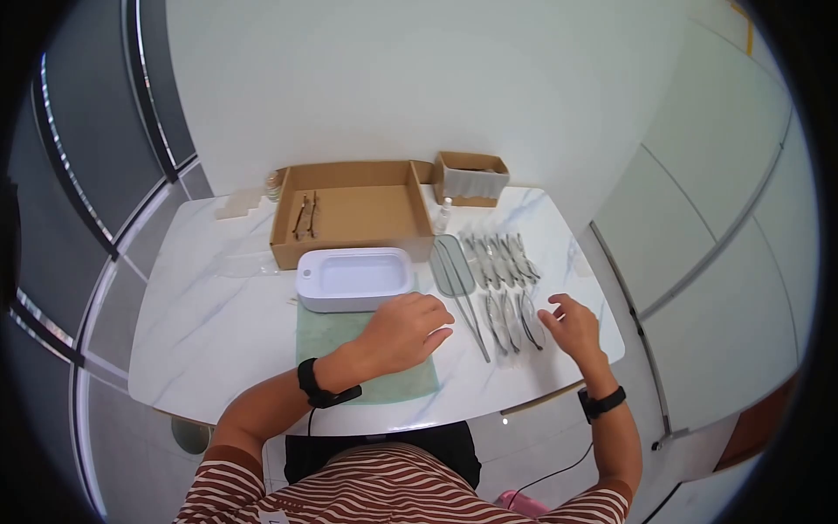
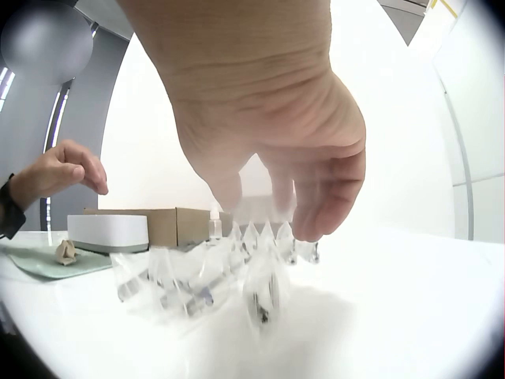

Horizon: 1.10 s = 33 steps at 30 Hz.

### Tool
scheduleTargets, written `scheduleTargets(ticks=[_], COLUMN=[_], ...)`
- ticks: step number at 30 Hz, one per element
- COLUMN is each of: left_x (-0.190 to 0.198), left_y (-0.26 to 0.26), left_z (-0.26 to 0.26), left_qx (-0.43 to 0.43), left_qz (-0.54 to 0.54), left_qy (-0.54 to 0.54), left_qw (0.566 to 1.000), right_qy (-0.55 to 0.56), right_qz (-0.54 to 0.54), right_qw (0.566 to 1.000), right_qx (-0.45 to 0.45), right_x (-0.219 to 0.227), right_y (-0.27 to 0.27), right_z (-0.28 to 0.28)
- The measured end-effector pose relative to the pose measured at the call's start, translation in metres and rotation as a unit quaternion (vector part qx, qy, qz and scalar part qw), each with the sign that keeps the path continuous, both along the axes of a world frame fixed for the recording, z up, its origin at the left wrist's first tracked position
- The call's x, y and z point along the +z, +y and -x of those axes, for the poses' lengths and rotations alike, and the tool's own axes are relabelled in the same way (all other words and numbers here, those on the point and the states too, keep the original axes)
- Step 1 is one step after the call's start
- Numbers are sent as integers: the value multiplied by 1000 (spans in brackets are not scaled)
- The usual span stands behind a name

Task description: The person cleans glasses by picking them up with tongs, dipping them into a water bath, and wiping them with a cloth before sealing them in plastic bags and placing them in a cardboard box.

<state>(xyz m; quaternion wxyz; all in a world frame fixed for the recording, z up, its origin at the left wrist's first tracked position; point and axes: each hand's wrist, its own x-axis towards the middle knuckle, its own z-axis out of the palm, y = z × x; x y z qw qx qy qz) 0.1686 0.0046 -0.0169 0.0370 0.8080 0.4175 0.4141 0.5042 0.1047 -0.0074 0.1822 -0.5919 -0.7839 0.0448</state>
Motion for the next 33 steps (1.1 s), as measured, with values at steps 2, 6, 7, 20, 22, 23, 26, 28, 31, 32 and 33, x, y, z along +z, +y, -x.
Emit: scheduleTargets(ticks=[2,6,7,20,22,23,26,28,31,32,33], left_x=[10,43,53,100,81,70,26,-11,-48,-57,-61], left_y=[-3,-8,-7,-10,-11,-12,-15,-20,-28,-31,-34], left_z=[13,54,66,206,232,245,281,298,310,312,311], left_qx=[27,102,107,318,355,363,379,383,379,374,376], left_qz=[-7,-52,-53,-64,5,5,129,138,157,171,169], left_qy=[16,38,39,132,156,155,178,207,246,255,254], left_qw=[999,993,992,937,922,919,899,890,878,875,875], right_qy=[30,29,40,67,64,63,28,16,13,45,77], right_qz=[-39,-70,-68,25,54,53,35,37,24,45,67], right_qw=[998,994,990,904,886,881,859,856,844,838,830], right_qx=[37,83,117,422,457,465,509,515,536,543,548], right_x=[25,89,100,101,90,85,72,55,52,49,47], right_y=[4,6,8,12,9,6,-4,-7,-27,-33,-39], right_z=[13,62,76,283,310,324,365,391,416,421,425])
